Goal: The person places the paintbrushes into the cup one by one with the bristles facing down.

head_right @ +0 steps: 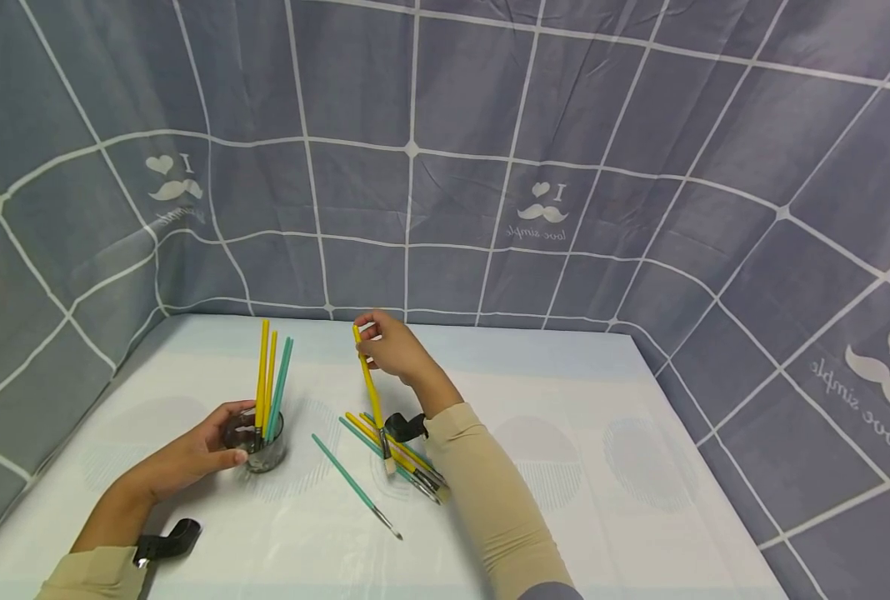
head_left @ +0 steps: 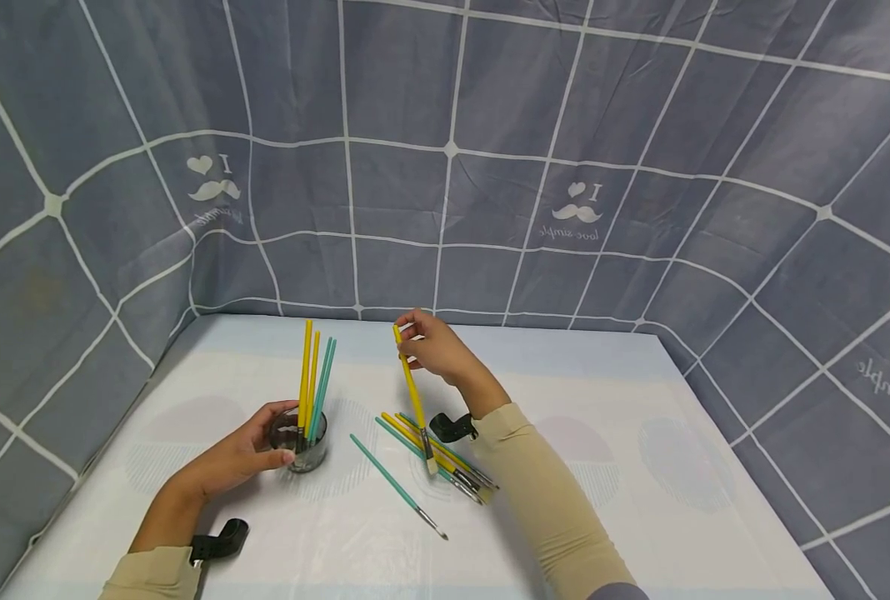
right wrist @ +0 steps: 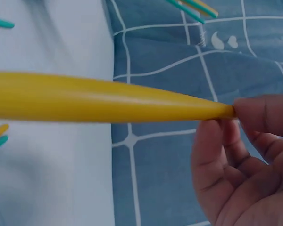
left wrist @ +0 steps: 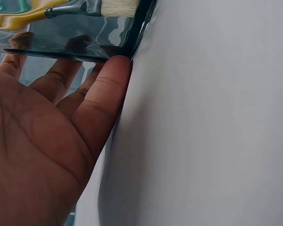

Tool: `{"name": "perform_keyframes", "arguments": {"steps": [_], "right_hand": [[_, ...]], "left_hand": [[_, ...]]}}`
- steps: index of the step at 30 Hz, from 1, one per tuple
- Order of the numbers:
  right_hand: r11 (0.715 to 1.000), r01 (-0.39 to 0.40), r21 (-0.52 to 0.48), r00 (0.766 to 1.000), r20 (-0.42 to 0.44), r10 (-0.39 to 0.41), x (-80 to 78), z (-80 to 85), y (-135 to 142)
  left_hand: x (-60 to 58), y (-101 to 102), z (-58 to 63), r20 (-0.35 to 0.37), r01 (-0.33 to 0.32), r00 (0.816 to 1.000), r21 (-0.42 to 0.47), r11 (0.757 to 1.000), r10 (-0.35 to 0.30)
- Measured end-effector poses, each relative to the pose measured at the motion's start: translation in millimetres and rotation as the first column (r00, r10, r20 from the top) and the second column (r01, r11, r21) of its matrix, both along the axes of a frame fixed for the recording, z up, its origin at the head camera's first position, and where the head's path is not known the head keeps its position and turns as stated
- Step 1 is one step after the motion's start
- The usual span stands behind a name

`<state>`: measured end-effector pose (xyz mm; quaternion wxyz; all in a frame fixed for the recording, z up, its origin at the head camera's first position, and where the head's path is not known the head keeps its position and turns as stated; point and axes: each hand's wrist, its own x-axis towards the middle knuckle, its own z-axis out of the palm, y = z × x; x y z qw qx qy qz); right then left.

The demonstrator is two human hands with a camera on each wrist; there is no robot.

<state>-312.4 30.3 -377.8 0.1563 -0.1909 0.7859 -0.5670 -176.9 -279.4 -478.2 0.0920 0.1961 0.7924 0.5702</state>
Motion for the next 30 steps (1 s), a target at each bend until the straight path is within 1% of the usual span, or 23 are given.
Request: {"name": "perform_keyframes", "arguments": {"steps": [3, 8, 15, 22, 27, 30], "right_hand": [[0.998, 0.025, -0.052, 1.000, -0.004, -0.025, 2.4, 3.5, -4], [0.987, 0.058, -0.147, 0.998, -0.014, -0.060, 6.1, 7.4, -10], [0.957, 0.108, -0.269, 0.993, -0.006, -0.114, 10.8, 12.8, -17], [0.932, 0.130, -0.338, 0.990, -0.015, -0.143, 15.8, 17.8, -23], [0.893, 0.172, -0.416, 0.984, 0.021, -0.179, 20.6, 19.9, -30], [0.871, 0.190, -0.453, 0.980, 0.036, -0.195, 22.9, 20.3, -35]], "left_hand": [[-0.1, -1, -1.2, -0.009, 0.008, 1.000, 0.009, 1.000, -0.008], [-1.0, -2, -2.6, -0.001, 0.008, 1.000, 0.021, 1.000, -0.008], [-0.9, -1, -2.3, 0.003, 0.002, 1.000, 0.014, 1.000, -0.002], [-0.4, -2, -4.0, -0.012, 0.016, 1.000, 0.026, 1.000, -0.016], [0.8, -1, -1.2, -0.003, 0.003, 1.000, 0.009, 1.000, -0.003], [0.9, 1, 0.2, -0.001, 0.006, 1.000, 0.012, 1.000, -0.006]]}}
